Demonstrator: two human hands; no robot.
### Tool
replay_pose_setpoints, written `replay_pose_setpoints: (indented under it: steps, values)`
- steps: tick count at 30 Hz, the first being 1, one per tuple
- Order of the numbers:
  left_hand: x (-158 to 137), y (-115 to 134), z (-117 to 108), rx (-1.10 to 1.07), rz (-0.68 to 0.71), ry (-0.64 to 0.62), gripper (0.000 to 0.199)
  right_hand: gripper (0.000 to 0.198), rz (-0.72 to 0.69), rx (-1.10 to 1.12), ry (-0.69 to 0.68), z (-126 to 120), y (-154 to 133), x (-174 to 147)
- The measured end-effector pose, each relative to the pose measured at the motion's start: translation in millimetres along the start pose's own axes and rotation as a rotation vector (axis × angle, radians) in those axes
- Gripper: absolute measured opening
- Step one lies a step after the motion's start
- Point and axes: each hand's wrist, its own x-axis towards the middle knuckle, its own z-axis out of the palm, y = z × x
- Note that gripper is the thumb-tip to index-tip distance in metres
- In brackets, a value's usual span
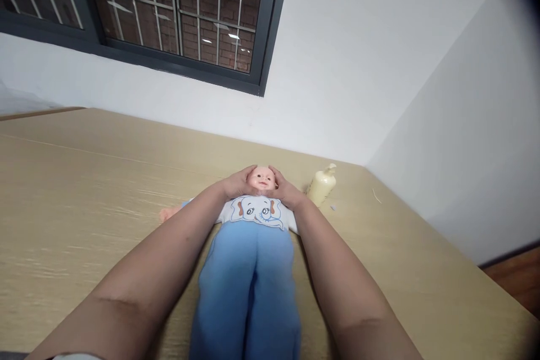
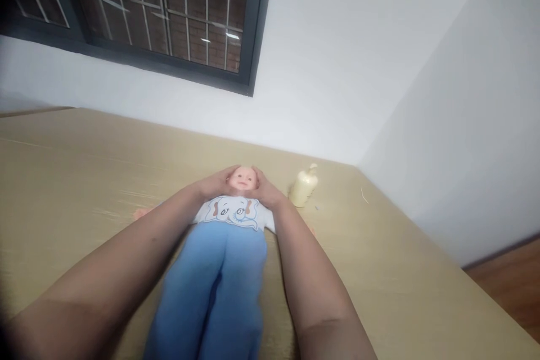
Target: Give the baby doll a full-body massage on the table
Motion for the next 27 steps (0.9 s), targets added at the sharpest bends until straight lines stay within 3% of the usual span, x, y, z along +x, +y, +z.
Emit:
replay_pose_setpoints:
  steps: [6, 14, 19, 23, 27]
  values:
    - [5.4, -4.0, -2.1, 0.134, 0.036, 0.28, 0.059, 0.102, -0.034, -0.021, 0.12, 2.7, -7.2, -0.5]
    - [5.0, -11.4, -10.0, -0.065, -0.017, 0.235, 0.082, 0.084, -0.074, 0.136, -0.003, -5.3, -9.4, -2.5]
    - [7.7, -14.1, -13.0, -0.161, -0.038, 0.207, 0.074, 0.073, -0.074, 0.257, -0.12, -10.6, -5.6, -1.3]
    - [12.2, -17.2, -9.7, -0.137, -0.018, 0.236, 0.069, 0.073, -0.038, 0.257, 0.024, -9.9, 4.2, 5.8]
    - [12.8, -16.8, -6.1, -0.02, -0.014, 0.263, 0.083, 0.094, -0.043, 0.017, 0.102, -3.2, 3.2, 8.5]
